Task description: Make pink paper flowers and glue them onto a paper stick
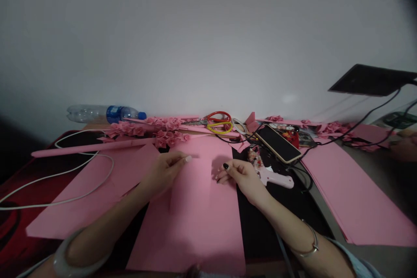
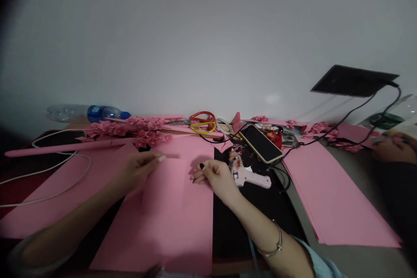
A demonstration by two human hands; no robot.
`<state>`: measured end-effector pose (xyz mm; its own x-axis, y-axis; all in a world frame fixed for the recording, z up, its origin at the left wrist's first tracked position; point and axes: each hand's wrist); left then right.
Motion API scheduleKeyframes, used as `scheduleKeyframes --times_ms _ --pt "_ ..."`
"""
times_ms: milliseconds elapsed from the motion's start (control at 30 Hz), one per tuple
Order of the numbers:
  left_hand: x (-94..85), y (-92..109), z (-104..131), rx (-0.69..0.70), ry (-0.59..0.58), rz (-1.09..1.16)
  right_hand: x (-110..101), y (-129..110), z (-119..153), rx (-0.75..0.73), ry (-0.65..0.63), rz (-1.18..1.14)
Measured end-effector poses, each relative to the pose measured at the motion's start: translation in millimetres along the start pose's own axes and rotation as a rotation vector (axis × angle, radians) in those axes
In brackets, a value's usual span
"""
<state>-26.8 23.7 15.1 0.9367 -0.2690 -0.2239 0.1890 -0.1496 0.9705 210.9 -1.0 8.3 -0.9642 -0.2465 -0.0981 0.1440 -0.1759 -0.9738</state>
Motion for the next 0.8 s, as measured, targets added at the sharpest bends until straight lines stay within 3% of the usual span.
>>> scheduleKeyframes --times_ms 100,267,467,600,800 --pt "6.0 2 1 0.033 -0.071 -0.008 3 -3 2 -0.018 0.023 -0.033" --pt "21.0 4 3 0.005 -0.183 0.049 12 -10 8 -0.042 -0.058 0.182" --pt "27.0 1 3 0.002 -0.21 0.089 14 -6 10 -0.124 -0.061 0.346" --pt "24.6 3 4 0.005 -0.238 0.033 10 -4 10 -0.175 -0.062 0.445" --pt "7.4 -6 0 0.025 -0.265 0.032 -1 -9 8 -0.17 -0.003 0.449"
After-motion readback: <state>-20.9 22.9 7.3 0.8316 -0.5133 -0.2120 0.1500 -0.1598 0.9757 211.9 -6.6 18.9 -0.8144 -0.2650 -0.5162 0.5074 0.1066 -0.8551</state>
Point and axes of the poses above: each hand's wrist, its own z-axis away from the middle knuckle, its own x-axis out of the palm, y = z × x, and after that the axes turned 15 degrees about z, right-handed
